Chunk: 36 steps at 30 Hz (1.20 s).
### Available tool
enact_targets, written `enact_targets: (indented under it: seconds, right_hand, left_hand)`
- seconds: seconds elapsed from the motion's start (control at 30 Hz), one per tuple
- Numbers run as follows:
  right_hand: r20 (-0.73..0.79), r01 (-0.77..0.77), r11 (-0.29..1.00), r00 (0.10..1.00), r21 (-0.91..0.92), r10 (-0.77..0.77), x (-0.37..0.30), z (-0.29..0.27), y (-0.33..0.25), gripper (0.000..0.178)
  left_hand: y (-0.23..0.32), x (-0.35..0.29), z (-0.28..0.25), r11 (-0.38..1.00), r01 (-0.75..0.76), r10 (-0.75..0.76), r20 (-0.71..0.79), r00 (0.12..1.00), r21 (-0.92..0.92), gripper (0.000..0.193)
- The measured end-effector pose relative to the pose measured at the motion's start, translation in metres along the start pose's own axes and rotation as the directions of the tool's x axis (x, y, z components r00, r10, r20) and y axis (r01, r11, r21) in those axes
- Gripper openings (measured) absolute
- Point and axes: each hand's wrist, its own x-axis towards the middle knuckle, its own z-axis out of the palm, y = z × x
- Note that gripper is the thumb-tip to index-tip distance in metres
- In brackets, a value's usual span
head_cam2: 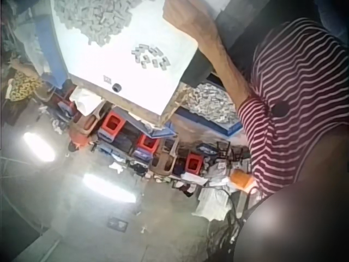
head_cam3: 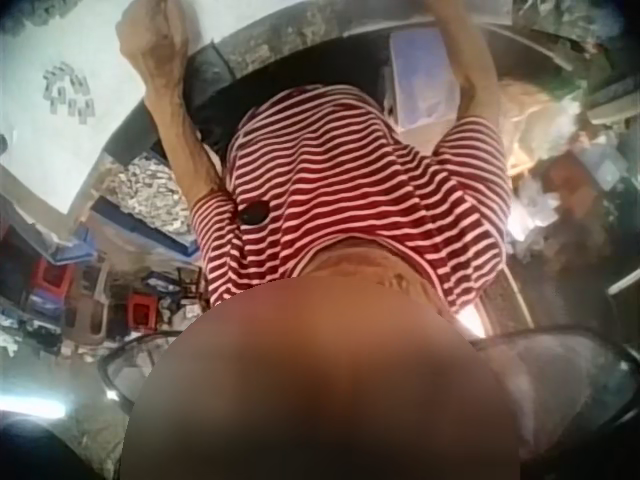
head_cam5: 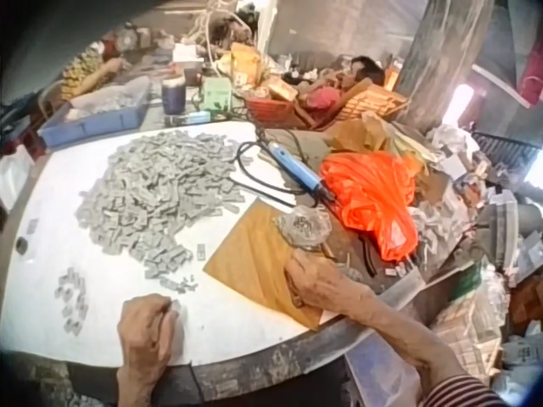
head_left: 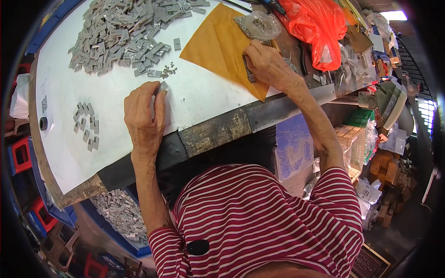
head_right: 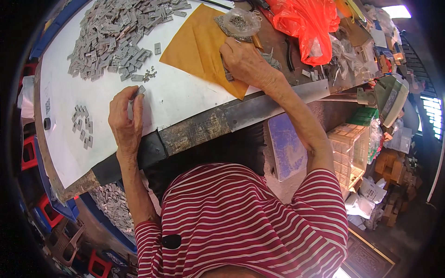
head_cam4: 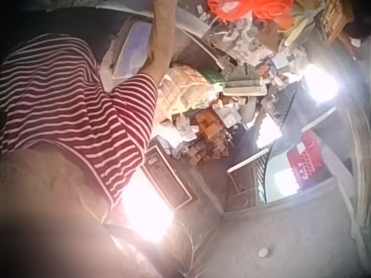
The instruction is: Assembling small metal hardware components by hand at a workbench.
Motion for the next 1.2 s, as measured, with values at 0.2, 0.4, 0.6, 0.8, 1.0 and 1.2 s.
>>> enact_targets:
  seconds: [0.2,0.4,0.6,0.8,1.0,1.2]
  right_hand:
    - [-0.037,-0.015,0.999,0.999,0.041,0.016,0.0,-0.001,0.0,0.01]
    - [-0.096,-0.179,0.952,0.973,0.247,0.208,0.0,-0.007,-0.004,0.009]
    - [0.17,-0.546,0.512,0.776,0.663,0.607,-0.001,-0.009,-0.005,0.013]
    - [0.149,-0.561,0.593,0.787,0.578,0.599,-0.005,0.001,-0.001,0.015]
    - [0.086,-0.544,0.651,0.798,0.53,0.597,-0.01,0.004,0.005,0.015]
    - [0.301,-0.587,0.261,0.687,0.766,0.661,-0.01,-0.013,-0.006,0.013]
  left_hand:
    - [0.0,-0.001,0.0,1.0,0.021,-0.021,0.0,1.0,0.002,0.019]
    - [0.0,-0.002,0.0,0.998,0.054,-0.055,-0.004,0.998,-0.034,0.019]
    - [0.004,-0.001,0.0,0.984,0.093,-0.091,0.022,0.996,-0.15,0.018]
    - [0.005,0.0,0.001,0.983,0.096,-0.091,0.042,0.995,-0.155,0.017]
    - [0.006,0.001,0.002,0.982,0.108,-0.102,0.046,0.994,-0.158,0.017]
    - [0.01,0.001,-0.003,0.947,0.216,-0.205,0.073,0.976,-0.239,0.017]
